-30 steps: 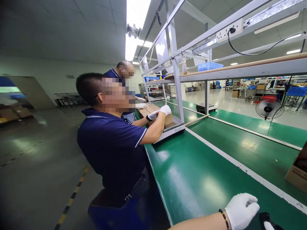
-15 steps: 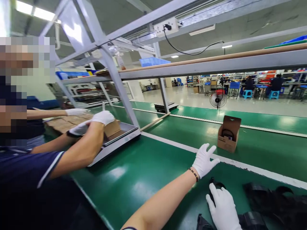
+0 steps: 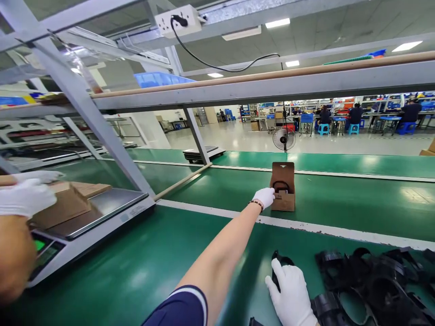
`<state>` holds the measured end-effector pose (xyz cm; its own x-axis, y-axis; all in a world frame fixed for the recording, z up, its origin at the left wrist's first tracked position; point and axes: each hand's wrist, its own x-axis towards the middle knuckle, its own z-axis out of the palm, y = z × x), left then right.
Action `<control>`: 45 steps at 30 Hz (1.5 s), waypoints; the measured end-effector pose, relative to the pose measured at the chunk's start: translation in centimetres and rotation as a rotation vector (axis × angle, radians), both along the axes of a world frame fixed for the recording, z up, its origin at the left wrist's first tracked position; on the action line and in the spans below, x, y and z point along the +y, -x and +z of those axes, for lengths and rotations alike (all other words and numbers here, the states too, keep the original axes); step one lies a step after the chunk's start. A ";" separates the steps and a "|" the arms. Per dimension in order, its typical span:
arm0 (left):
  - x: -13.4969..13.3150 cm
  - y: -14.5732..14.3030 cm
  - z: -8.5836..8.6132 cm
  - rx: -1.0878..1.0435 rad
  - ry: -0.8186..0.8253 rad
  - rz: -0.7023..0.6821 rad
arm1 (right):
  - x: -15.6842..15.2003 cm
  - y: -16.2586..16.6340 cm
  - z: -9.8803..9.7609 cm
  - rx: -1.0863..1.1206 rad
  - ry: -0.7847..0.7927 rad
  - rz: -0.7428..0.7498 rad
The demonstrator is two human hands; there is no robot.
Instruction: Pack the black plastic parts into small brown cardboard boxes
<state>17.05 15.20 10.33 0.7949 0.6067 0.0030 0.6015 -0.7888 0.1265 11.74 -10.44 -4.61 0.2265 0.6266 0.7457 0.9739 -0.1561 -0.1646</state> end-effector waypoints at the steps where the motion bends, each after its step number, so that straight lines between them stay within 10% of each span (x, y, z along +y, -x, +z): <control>1: -0.5 0.5 0.1 0.003 -0.003 -0.020 | 0.0 0.0 0.0 0.015 -0.007 -0.003; 10: -8.6 16.0 -1.6 -0.123 -0.061 -0.061 | -1.9 0.2 1.9 0.124 -0.179 0.004; 17: -14.6 26.7 -7.0 -0.612 0.007 -0.008 | -4.5 4.1 9.1 -0.014 -0.279 0.215; 20: -15.2 26.9 -8.4 -1.073 0.219 -0.019 | -2.8 7.5 12.0 -0.078 -0.153 0.224; 25: -15.4 24.4 -8.8 -1.174 0.810 -0.100 | 0.5 11.0 13.5 -0.055 0.193 -0.050; 31: -16.9 24.3 -9.3 -1.167 0.790 -0.099 | 0.8 10.9 13.6 -0.034 0.678 0.002; 37: -17.3 24.3 -9.5 -1.128 0.813 -0.057 | 0.8 11.0 14.3 -0.104 0.775 0.091; 40: -17.1 24.3 -9.7 -1.141 0.790 -0.005 | -0.6 10.0 14.6 -0.064 0.628 0.164; 45: -17.2 24.4 -9.7 -1.240 0.853 -0.043 | -4.1 4.9 10.9 0.356 -0.181 0.233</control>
<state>-7.37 -2.01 0.60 0.5698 0.7500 0.3358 -0.2492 -0.2317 0.9403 6.86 -14.56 6.34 0.3570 0.5581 0.7491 0.8575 0.1222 -0.4997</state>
